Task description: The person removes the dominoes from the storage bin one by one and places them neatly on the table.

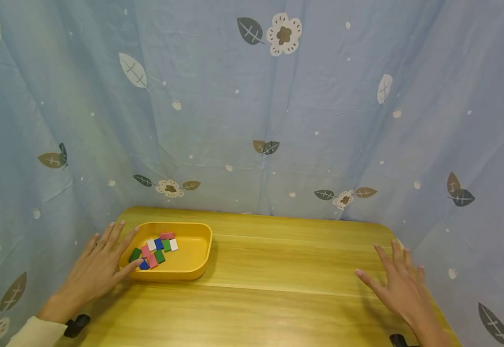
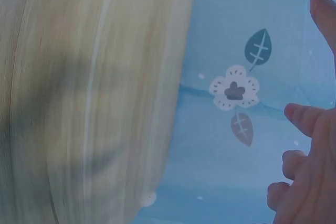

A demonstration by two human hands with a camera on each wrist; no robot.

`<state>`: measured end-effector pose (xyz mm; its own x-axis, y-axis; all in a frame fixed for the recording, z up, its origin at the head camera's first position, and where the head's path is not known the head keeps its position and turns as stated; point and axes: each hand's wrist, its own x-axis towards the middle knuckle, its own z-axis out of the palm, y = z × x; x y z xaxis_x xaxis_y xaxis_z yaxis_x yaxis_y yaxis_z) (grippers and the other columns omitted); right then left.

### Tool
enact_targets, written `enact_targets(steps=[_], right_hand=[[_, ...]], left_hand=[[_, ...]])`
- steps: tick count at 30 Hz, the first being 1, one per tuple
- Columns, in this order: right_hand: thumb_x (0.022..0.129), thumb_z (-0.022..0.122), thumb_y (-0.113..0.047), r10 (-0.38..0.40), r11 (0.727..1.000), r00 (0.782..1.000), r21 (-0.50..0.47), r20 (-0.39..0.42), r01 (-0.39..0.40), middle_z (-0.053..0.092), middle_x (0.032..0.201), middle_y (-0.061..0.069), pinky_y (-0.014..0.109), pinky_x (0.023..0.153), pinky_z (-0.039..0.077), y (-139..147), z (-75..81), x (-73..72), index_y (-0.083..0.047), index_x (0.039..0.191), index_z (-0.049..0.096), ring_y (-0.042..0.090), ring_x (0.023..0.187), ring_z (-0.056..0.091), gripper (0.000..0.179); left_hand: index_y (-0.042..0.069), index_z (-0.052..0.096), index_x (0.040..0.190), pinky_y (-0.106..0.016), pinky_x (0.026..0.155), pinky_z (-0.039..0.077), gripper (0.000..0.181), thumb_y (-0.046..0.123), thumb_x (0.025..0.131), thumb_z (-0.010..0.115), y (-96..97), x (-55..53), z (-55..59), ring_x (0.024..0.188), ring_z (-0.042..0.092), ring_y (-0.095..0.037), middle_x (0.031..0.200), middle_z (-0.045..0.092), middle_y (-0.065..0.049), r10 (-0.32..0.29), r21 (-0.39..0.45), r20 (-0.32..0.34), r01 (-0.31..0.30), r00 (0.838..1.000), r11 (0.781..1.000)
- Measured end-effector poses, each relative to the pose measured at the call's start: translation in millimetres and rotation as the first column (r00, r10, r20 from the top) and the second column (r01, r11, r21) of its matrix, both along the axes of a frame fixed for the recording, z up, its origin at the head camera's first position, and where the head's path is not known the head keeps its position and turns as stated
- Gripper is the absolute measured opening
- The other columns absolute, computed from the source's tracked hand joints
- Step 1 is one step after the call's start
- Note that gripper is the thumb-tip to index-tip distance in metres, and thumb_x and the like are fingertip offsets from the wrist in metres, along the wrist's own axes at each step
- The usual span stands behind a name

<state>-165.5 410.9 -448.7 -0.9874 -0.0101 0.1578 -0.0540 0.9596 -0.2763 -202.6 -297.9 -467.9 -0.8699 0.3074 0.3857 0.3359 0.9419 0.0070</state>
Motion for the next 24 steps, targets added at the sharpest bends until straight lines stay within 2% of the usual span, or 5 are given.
enact_targets(steps=[5, 8, 16, 19, 24], right_hand=[[0.102, 0.053, -0.061, -0.006, 0.999, 0.999, -0.037, 0.049, 0.008, 0.000, 0.163, 0.037, 0.088, 0.093, 0.017, -4.9, 2.4, -1.9, -0.008, 0.165, 0.012, 0.072, 0.136, 0.012, 0.093], [0.102, 0.050, -0.062, -0.008, 0.998, 0.997, -0.065, 0.074, 0.013, 0.018, 0.158, 0.042, 0.082, 0.087, 0.033, -9.5, 2.1, -3.7, -0.002, 0.163, 0.018, 0.070, 0.129, 0.031, 0.092], [0.102, 0.052, -0.062, 0.005, 0.992, 0.998, -0.128, 0.066, 0.003, 0.054, 0.138, 0.035, 0.057, 0.070, 0.054, -23.1, -8.0, -7.4, 0.002, 0.151, 0.045, 0.053, 0.108, 0.062, 0.081], [0.102, 0.054, -0.059, 0.025, 0.981, 0.998, -0.194, 0.056, -0.014, 0.061, 0.133, 0.029, 0.053, 0.072, 0.056, -30.9, -15.5, -9.7, 0.000, 0.148, 0.051, 0.046, 0.104, 0.066, 0.074], [0.102, 0.056, -0.055, 0.055, 0.953, 0.997, -0.301, 0.047, -0.038, 0.067, 0.126, 0.019, 0.049, 0.076, 0.057, -46.8, -26.5, -16.9, -0.006, 0.147, 0.054, 0.036, 0.103, 0.067, 0.066]], left_hand=[[0.018, 0.011, 0.167, -0.080, 0.106, 0.021, 0.089, 0.054, 0.101, 0.059, 2.0, -3.7, 3.8, 0.146, 0.023, -0.055, 0.167, 0.012, -0.029, 0.015, 0.138, 0.137, -0.034, 0.990, 0.990], [0.007, 0.024, 0.164, -0.080, 0.104, 0.024, 0.083, 0.048, 0.102, 0.061, 1.1, -5.5, 5.9, 0.141, 0.029, -0.059, 0.162, 0.020, -0.035, 0.001, 0.277, 0.197, -0.057, 0.980, 0.959], [-0.002, 0.046, 0.149, -0.064, 0.091, 0.051, 0.056, 0.028, 0.105, 0.063, -9.2, -11.5, -5.3, 0.120, 0.055, -0.050, 0.143, 0.051, -0.029, -0.072, 0.620, 0.206, -0.073, 0.976, 0.781], [-0.001, 0.044, 0.152, -0.062, 0.093, 0.051, 0.060, 0.031, 0.105, 0.063, -14.4, -14.0, -13.0, 0.119, 0.056, -0.046, 0.144, 0.051, -0.027, -0.060, 0.639, 0.246, -0.115, 0.967, 0.760], [0.001, 0.035, 0.157, -0.065, 0.103, 0.043, 0.074, 0.047, 0.104, 0.059, -19.7, -17.5, -24.0, 0.130, 0.047, -0.048, 0.152, 0.042, -0.028, -0.056, 0.676, 0.376, -0.233, 0.925, 0.699]])
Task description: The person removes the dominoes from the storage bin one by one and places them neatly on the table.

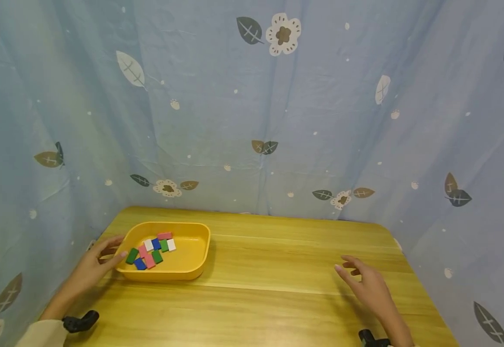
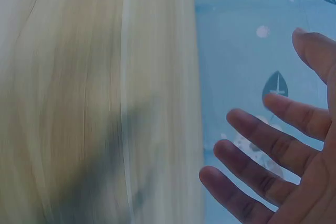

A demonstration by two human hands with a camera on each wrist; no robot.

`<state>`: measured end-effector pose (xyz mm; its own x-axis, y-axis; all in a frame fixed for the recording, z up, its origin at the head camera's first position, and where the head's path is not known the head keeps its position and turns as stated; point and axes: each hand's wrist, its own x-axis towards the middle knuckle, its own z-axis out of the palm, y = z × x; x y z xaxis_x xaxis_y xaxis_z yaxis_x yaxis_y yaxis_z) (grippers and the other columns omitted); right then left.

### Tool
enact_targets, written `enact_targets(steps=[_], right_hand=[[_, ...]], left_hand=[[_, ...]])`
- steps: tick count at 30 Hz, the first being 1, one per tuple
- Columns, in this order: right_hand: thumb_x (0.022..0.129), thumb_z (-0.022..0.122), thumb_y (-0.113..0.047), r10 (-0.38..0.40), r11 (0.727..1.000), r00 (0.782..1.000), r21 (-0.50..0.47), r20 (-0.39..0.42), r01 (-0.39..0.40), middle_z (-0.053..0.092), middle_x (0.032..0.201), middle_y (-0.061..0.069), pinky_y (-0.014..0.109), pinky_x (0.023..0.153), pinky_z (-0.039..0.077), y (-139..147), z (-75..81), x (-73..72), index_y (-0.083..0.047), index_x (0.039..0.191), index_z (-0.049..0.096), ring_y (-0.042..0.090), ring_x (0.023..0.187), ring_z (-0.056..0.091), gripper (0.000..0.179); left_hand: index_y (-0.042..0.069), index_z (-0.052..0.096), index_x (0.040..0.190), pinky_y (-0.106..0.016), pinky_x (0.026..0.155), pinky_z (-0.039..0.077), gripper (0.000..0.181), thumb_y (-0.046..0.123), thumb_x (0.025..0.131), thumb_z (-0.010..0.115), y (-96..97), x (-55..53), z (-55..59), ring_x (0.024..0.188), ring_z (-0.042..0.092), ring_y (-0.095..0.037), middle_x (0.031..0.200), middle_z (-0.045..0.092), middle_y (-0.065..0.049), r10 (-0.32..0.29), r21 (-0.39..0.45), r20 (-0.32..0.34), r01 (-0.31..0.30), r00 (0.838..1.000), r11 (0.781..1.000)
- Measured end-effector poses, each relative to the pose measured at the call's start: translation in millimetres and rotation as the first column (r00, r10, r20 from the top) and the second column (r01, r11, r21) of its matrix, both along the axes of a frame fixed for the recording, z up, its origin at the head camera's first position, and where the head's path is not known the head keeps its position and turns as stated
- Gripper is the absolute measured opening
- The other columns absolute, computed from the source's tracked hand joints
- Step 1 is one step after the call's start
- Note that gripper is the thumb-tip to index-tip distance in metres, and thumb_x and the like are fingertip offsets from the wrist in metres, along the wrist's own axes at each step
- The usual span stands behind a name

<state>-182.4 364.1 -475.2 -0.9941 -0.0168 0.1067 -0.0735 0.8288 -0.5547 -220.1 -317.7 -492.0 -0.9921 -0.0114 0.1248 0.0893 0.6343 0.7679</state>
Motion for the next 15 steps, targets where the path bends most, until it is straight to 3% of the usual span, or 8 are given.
enact_targets(steps=[6, 10, 12, 15], right_hand=[[0.104, 0.056, -0.051, 0.025, 0.997, 0.999, -0.079, -0.025, -0.027, 0.069, 0.125, 0.011, 0.048, 0.083, 0.056, -18.4, -9.9, -12.2, -0.013, 0.146, 0.057, 0.030, 0.108, 0.066, 0.057], [0.104, 0.058, -0.048, 0.038, 0.989, 0.999, -0.144, -0.037, -0.043, 0.070, 0.123, 0.005, 0.046, 0.086, 0.055, -34.2, -16.6, -19.3, -0.018, 0.144, 0.058, 0.025, 0.107, 0.066, 0.050], [0.104, 0.058, -0.047, 0.047, 0.981, 0.998, -0.186, -0.030, -0.052, 0.071, 0.122, 0.003, 0.044, 0.085, 0.054, -44.7, -20.0, -22.5, -0.020, 0.143, 0.059, 0.022, 0.107, 0.066, 0.048], [0.103, 0.059, -0.048, 0.062, 0.969, 0.998, -0.240, -0.019, -0.065, 0.071, 0.121, 0.000, 0.041, 0.085, 0.053, -58.8, -23.9, -26.9, -0.022, 0.142, 0.061, 0.020, 0.106, 0.066, 0.046]], left_hand=[[0.004, 0.032, 0.159, -0.065, 0.108, 0.036, 0.073, 0.048, 0.106, 0.053, -2.4, -8.1, -13.3, 0.136, 0.040, -0.046, 0.157, 0.037, -0.026, 0.011, 0.096, 0.045, -0.015, 0.999, 0.995], [0.007, 0.034, 0.159, -0.058, 0.110, 0.038, 0.073, 0.054, 0.106, 0.049, -6.0, -11.6, -17.3, 0.139, 0.039, -0.042, 0.159, 0.036, -0.022, 0.019, 0.145, 0.089, -0.031, 0.996, 0.989], [0.009, 0.036, 0.159, -0.042, 0.108, 0.046, 0.074, 0.057, 0.105, 0.048, -9.4, -11.6, -18.5, 0.140, 0.039, -0.040, 0.159, 0.038, -0.021, 0.031, 0.161, 0.118, -0.050, 0.993, 0.986], [0.009, 0.038, 0.158, -0.016, 0.093, 0.048, 0.073, 0.057, 0.104, 0.049, -11.8, -13.7, -22.5, 0.139, 0.040, -0.039, 0.158, 0.039, -0.021, 0.028, 0.180, 0.122, -0.049, 0.992, 0.983]])
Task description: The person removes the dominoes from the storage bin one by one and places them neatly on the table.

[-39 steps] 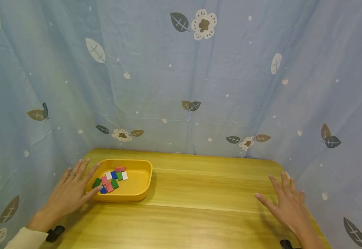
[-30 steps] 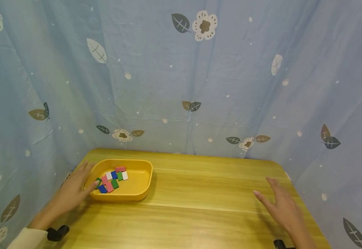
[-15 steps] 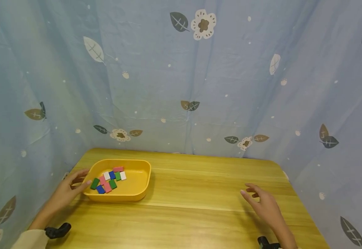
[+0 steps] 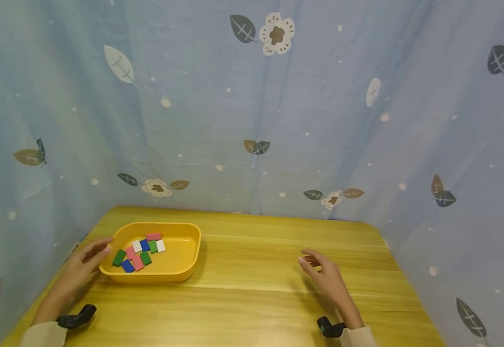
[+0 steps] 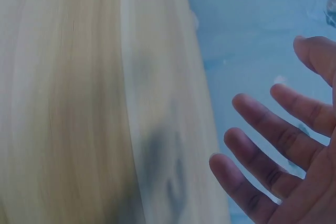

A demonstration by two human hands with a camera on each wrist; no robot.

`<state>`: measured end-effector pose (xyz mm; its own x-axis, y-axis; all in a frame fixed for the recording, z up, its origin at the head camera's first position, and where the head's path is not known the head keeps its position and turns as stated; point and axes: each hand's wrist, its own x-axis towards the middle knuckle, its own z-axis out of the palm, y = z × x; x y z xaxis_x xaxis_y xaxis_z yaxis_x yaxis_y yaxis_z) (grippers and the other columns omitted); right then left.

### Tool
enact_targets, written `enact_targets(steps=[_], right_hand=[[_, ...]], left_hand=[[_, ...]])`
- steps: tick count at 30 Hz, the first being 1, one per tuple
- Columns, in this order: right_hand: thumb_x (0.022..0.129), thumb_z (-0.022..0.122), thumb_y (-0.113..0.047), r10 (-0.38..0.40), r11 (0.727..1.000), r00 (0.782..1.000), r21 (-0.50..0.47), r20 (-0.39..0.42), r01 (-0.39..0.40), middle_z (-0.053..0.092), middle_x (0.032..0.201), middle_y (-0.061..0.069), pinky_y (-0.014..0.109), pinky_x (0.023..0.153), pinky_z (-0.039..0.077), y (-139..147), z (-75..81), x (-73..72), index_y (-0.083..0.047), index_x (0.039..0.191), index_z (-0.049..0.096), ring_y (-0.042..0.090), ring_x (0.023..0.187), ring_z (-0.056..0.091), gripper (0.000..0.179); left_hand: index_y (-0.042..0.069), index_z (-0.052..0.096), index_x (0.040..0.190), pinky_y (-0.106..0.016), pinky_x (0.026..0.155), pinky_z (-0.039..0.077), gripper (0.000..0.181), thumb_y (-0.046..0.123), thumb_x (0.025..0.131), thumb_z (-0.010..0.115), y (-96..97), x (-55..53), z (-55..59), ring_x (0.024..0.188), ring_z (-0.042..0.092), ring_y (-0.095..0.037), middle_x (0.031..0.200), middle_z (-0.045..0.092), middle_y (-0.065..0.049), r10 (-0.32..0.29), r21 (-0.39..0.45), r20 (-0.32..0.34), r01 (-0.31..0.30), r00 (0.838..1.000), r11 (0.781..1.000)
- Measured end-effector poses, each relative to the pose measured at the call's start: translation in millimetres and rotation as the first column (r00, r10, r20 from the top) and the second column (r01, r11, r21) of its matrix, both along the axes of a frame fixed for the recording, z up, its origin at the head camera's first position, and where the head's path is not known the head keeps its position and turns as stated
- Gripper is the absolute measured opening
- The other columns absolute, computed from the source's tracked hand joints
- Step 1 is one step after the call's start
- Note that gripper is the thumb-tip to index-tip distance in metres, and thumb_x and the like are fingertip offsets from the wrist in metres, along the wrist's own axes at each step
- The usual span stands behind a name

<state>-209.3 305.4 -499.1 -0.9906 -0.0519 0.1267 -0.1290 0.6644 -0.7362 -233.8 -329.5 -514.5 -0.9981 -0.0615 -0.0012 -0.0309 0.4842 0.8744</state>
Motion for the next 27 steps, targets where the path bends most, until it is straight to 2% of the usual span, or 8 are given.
enact_targets(steps=[2, 3, 8, 10, 13, 16, 21, 27], right_hand=[[0.103, 0.060, -0.047, 0.027, 0.999, 1.000, -0.032, -0.001, -0.027, 0.071, 0.120, -0.001, 0.039, 0.085, 0.053, -13.9, -5.5, -4.4, -0.023, 0.141, 0.062, 0.018, 0.107, 0.065, 0.045], [0.103, 0.061, -0.046, 0.040, 0.998, 0.999, -0.047, -0.009, -0.041, 0.072, 0.119, -0.001, 0.039, 0.085, 0.053, -20.2, -7.8, -6.7, -0.023, 0.140, 0.062, 0.018, 0.106, 0.066, 0.045], [0.101, 0.064, -0.044, 0.099, 0.992, 0.995, -0.079, -0.026, -0.101, 0.072, 0.116, -0.005, 0.038, 0.086, 0.053, -46.4, -12.4, -18.4, -0.027, 0.139, 0.063, 0.013, 0.103, 0.067, 0.041], [0.101, 0.064, -0.046, 0.122, 0.989, 0.992, -0.081, -0.022, -0.124, 0.072, 0.114, -0.008, 0.036, 0.087, 0.054, -56.1, -11.7, -23.2, -0.030, 0.138, 0.063, 0.011, 0.101, 0.068, 0.040], [0.100, 0.064, -0.049, 0.169, 0.982, 0.985, -0.081, -0.020, -0.170, 0.071, 0.113, -0.010, 0.035, 0.087, 0.054, -71.7, -9.0, -30.9, -0.031, 0.137, 0.063, 0.010, 0.099, 0.067, 0.041], [0.100, 0.063, -0.052, 0.219, 0.972, 0.975, -0.076, -0.032, -0.221, 0.071, 0.113, -0.011, 0.035, 0.086, 0.054, -88.2, -4.0, -40.0, -0.033, 0.137, 0.063, 0.010, 0.099, 0.066, 0.042], [0.101, 0.062, -0.051, 0.300, 0.949, 0.952, -0.084, -0.053, -0.304, 0.070, 0.114, -0.013, 0.036, 0.086, 0.054, -117.5, 6.2, -54.2, -0.034, 0.137, 0.063, 0.009, 0.104, 0.064, 0.040], [0.102, 0.061, -0.049, 0.380, 0.917, 0.922, -0.101, -0.068, -0.386, 0.069, 0.115, -0.014, 0.036, 0.087, 0.054, -151.0, 18.4, -65.2, -0.034, 0.137, 0.062, 0.008, 0.107, 0.063, 0.039]], left_hand=[[0.009, 0.039, 0.158, -0.005, 0.082, 0.041, 0.072, 0.055, 0.104, 0.051, -5.4, 2.1, 0.6, 0.136, 0.042, -0.035, 0.156, 0.040, -0.020, 0.003, -0.005, -0.010, -0.003, 1.000, 1.000], [0.010, 0.040, 0.158, -0.004, 0.081, 0.040, 0.071, 0.055, 0.104, 0.052, -7.3, 2.9, 0.6, 0.134, 0.043, -0.032, 0.156, 0.041, -0.020, 0.002, -0.006, -0.017, -0.002, 1.000, 1.000], [0.011, 0.040, 0.158, -0.006, 0.083, 0.040, 0.066, 0.047, 0.105, 0.056, -9.1, 3.7, -2.1, 0.120, 0.043, -0.003, 0.154, 0.042, -0.020, -0.036, 0.008, -0.053, 0.037, 0.998, 0.999], [0.012, 0.039, 0.159, -0.007, 0.084, 0.041, 0.065, 0.045, 0.105, 0.056, -7.9, 3.5, -4.7, 0.117, 0.041, 0.005, 0.155, 0.041, -0.021, -0.048, 0.025, -0.056, 0.050, 0.997, 0.998], [0.013, 0.038, 0.160, -0.008, 0.085, 0.042, 0.065, 0.044, 0.106, 0.056, -7.4, 3.4, -8.1, 0.118, 0.040, 0.004, 0.155, 0.040, -0.020, -0.054, 0.041, -0.056, 0.056, 0.997, 0.998], [0.015, 0.034, 0.162, -0.010, 0.085, 0.043, 0.066, 0.045, 0.106, 0.055, -9.8, 2.1, -10.4, 0.124, 0.040, -0.004, 0.158, 0.036, -0.020, -0.061, 0.056, -0.030, 0.063, 0.998, 0.996], [0.018, 0.029, 0.164, -0.011, 0.086, 0.044, 0.068, 0.044, 0.107, 0.054, -16.3, 0.3, -16.9, 0.127, 0.039, -0.004, 0.162, 0.030, -0.018, -0.079, 0.120, 0.002, 0.079, 0.997, 0.990], [0.024, 0.026, 0.165, -0.010, 0.087, 0.041, 0.067, 0.044, 0.107, 0.053, -15.8, 0.6, -19.7, 0.129, 0.036, -0.003, 0.166, 0.025, -0.014, -0.097, 0.203, 0.037, 0.088, 0.995, 0.975]])
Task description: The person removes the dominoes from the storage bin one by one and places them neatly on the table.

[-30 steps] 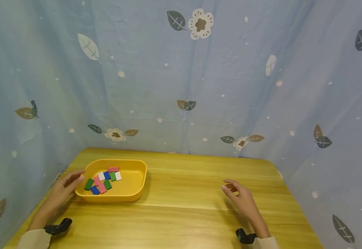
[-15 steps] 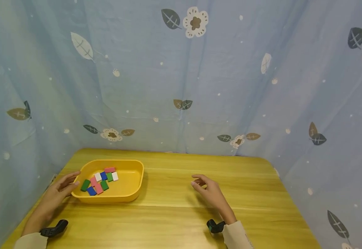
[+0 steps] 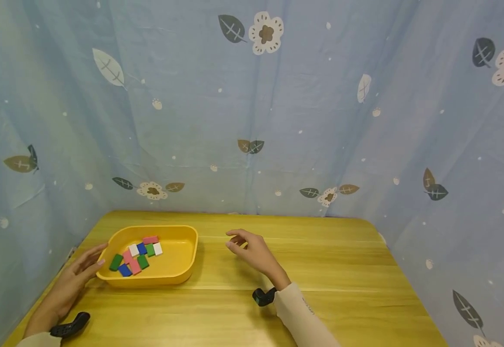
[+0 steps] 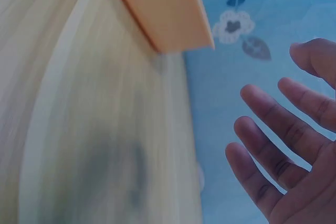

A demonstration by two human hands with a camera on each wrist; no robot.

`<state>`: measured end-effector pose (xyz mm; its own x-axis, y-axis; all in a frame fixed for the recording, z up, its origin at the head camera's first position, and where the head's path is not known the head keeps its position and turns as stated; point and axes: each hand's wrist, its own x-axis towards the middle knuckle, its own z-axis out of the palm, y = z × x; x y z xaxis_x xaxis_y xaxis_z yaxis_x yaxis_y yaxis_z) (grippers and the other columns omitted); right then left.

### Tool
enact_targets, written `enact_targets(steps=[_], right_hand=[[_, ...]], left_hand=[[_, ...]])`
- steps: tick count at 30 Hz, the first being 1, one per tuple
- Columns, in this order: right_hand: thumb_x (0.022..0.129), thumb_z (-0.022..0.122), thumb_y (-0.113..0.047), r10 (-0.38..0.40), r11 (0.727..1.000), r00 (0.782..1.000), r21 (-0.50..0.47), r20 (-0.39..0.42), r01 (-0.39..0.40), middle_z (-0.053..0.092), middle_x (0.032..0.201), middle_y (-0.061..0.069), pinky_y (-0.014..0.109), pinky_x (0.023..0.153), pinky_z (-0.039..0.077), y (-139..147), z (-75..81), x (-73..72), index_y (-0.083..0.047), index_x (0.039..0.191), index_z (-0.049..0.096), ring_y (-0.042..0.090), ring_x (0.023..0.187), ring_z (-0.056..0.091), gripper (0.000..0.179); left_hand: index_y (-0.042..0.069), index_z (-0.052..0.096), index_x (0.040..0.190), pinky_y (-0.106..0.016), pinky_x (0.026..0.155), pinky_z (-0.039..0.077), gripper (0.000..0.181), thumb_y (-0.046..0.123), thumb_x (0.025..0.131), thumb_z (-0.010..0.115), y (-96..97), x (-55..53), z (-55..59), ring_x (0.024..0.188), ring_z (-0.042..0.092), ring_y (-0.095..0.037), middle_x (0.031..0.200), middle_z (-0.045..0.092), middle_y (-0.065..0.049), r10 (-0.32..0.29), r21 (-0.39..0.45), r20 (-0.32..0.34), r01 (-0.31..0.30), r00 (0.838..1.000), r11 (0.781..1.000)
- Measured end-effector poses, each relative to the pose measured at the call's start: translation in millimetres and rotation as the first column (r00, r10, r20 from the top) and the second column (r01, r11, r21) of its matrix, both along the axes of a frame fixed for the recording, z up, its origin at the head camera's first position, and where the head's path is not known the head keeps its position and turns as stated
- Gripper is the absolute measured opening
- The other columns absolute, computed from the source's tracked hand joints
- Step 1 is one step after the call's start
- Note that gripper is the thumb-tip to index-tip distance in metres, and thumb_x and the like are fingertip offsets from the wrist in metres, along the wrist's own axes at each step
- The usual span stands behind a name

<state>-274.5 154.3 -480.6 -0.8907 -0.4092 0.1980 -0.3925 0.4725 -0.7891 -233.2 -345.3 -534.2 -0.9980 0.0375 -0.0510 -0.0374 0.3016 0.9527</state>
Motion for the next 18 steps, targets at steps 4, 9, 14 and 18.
enact_targets(steps=[4, 9, 14, 18], right_hand=[[0.103, 0.061, -0.046, 0.048, 0.999, 0.999, -0.016, -0.013, -0.048, 0.069, 0.114, -0.014, 0.034, 0.086, 0.054, -23.5, 5.9, -4.8, -0.032, 0.137, 0.063, 0.007, 0.105, 0.064, 0.037], [0.104, 0.063, -0.040, 0.099, 0.994, 0.995, -0.044, -0.020, -0.100, 0.071, 0.112, -0.012, 0.032, 0.086, 0.055, -48.7, 12.3, -9.5, -0.028, 0.137, 0.064, 0.008, 0.102, 0.065, 0.035], [0.103, 0.065, -0.037, 0.131, 0.989, 0.991, -0.062, -0.022, -0.132, 0.071, 0.112, -0.010, 0.031, 0.087, 0.055, -69.2, 14.7, -13.6, -0.023, 0.136, 0.065, 0.007, 0.101, 0.066, 0.036], [0.102, 0.066, -0.037, 0.141, 0.988, 0.989, -0.057, -0.037, -0.143, 0.071, 0.109, -0.009, 0.028, 0.086, 0.055, -82.3, 14.1, -15.7, -0.021, 0.135, 0.066, 0.006, 0.097, 0.066, 0.036]], left_hand=[[0.025, 0.026, 0.165, -0.011, 0.087, 0.041, 0.066, 0.042, 0.108, 0.053, -1.9, 0.6, -3.1, 0.125, 0.037, 0.003, 0.164, 0.027, -0.012, -0.003, 0.017, -0.005, 0.003, 1.000, 1.000], [0.028, 0.024, 0.165, -0.026, 0.104, 0.043, 0.068, 0.047, 0.106, 0.052, -2.9, 0.2, -3.6, 0.131, 0.036, -0.004, 0.167, 0.023, -0.014, -0.003, -0.013, 0.028, 0.003, 1.000, 1.000], [0.027, 0.024, 0.165, -0.023, 0.101, 0.043, 0.069, 0.047, 0.107, 0.053, -3.1, 1.1, -4.4, 0.131, 0.036, -0.004, 0.166, 0.023, -0.014, 0.000, -0.009, 0.033, 0.000, 0.999, 1.000], [0.025, 0.024, 0.165, -0.013, 0.089, 0.041, 0.068, 0.044, 0.107, 0.053, -2.9, 1.6, -4.6, 0.126, 0.037, 0.003, 0.164, 0.026, -0.012, -0.004, 0.014, 0.022, 0.004, 1.000, 1.000]])
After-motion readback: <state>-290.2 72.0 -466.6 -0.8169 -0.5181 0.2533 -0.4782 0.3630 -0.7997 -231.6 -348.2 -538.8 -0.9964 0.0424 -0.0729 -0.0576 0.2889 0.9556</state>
